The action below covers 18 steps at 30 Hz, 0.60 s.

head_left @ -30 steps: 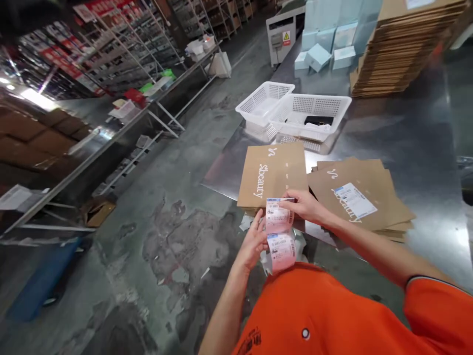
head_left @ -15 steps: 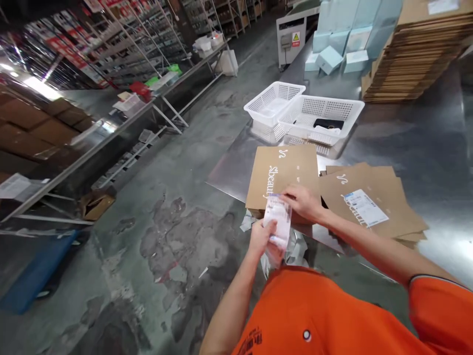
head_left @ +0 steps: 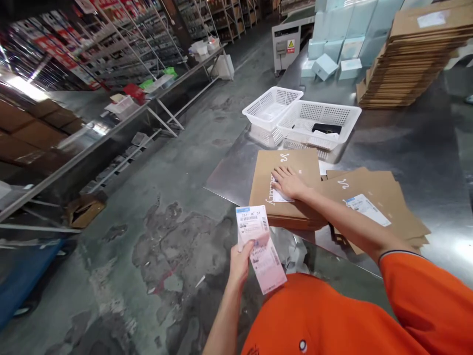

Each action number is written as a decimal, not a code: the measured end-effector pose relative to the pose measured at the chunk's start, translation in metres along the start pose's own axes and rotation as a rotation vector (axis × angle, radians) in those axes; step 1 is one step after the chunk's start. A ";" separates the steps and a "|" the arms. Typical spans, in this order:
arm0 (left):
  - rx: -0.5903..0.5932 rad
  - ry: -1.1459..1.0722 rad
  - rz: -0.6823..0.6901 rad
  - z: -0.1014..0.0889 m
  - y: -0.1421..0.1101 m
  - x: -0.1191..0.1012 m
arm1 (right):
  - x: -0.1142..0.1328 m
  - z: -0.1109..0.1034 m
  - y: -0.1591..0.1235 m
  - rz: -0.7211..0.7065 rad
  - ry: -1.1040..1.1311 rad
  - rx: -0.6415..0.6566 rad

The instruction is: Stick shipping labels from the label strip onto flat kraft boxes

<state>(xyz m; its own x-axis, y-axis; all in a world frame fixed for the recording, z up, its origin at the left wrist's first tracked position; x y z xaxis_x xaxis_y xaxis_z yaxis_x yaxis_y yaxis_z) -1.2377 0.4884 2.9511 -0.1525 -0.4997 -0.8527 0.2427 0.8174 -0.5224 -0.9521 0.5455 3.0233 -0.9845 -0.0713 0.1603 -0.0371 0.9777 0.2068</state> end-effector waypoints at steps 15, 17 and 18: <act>0.508 0.441 0.276 0.141 -0.052 -0.042 | -0.177 -0.010 -0.220 0.733 0.503 -0.253; 0.582 0.372 0.176 0.154 -0.056 -0.032 | -0.219 -0.010 -0.275 0.777 0.540 -0.295; 0.593 0.345 0.101 0.156 -0.055 -0.026 | -0.236 -0.012 -0.299 0.796 0.530 -0.304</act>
<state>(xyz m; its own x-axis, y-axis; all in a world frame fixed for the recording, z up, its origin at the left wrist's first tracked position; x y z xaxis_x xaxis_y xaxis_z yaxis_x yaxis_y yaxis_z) -1.0975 0.4115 3.0011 -0.3739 -0.2295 -0.8986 0.7392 0.5114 -0.4382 -0.7070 0.2673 2.9352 -0.4971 0.4303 0.7535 0.7175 0.6921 0.0782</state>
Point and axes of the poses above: each hand's wrist, its own y-axis towards the middle knuckle, its own z-axis out of the palm, x = y × z, the point moved 10 cm from there along y, towards the middle knuckle, and after that the axes turned 7 degrees about -z, right-handed, at the moved point
